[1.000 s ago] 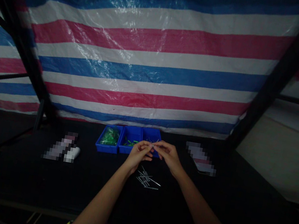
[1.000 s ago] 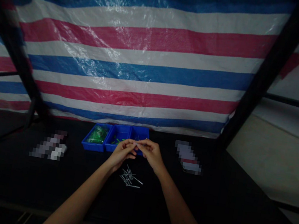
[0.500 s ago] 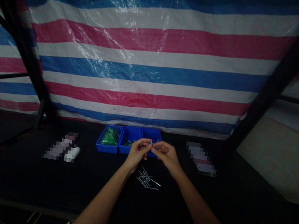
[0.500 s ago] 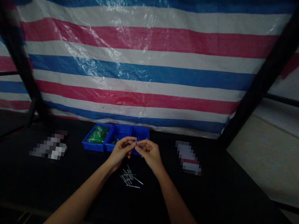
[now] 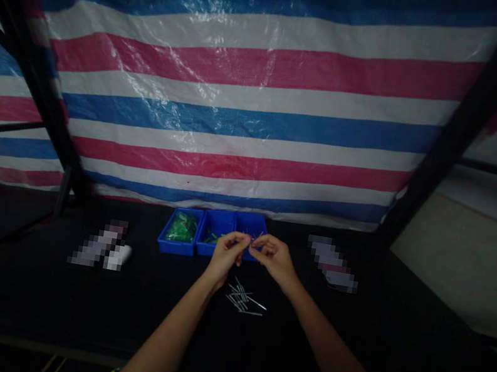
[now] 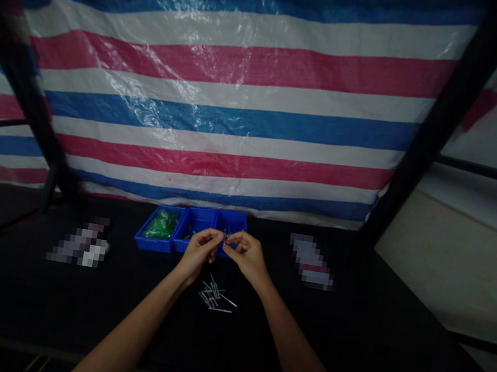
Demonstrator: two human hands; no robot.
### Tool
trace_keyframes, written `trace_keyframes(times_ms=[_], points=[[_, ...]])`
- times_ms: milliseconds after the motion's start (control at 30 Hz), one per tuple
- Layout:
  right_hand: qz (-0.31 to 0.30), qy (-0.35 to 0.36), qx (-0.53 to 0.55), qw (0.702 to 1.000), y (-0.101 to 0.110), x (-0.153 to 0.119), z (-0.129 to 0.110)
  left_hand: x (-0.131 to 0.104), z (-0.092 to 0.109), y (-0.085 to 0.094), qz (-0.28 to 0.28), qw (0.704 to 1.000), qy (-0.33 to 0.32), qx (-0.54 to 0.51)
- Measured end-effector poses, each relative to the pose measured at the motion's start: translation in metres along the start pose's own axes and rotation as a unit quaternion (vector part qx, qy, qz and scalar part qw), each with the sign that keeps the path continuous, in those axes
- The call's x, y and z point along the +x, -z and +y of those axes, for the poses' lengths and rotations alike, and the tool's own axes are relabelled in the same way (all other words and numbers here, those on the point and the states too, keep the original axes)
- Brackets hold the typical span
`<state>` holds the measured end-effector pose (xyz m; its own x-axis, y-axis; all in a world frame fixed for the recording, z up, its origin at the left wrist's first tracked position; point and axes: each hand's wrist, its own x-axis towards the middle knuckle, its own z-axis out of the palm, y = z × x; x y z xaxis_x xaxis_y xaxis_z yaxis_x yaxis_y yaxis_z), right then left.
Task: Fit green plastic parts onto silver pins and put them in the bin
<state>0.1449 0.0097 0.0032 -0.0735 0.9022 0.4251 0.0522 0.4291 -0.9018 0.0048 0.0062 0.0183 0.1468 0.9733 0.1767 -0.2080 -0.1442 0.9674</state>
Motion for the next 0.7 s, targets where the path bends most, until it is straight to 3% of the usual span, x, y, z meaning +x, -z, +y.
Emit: trace_keyframes(times_ms=[233,433,700], points=[[0.037,0.013,-0.022,0.999,0.001,0.001,0.001,-0.002,0.0,-0.002,-0.011,0.998,-0.029,0.052],[0.069,0.009,-0.004,0.998,0.009,0.003,-0.001,-0.003,-0.005,-0.004,-0.062,0.992,0.001,0.107],[0.04,-0.032,0.104,0.993,0.013,0.002,-0.01,-0.002,-0.011,-0.004,-0.079,0.991,-0.001,0.109]])
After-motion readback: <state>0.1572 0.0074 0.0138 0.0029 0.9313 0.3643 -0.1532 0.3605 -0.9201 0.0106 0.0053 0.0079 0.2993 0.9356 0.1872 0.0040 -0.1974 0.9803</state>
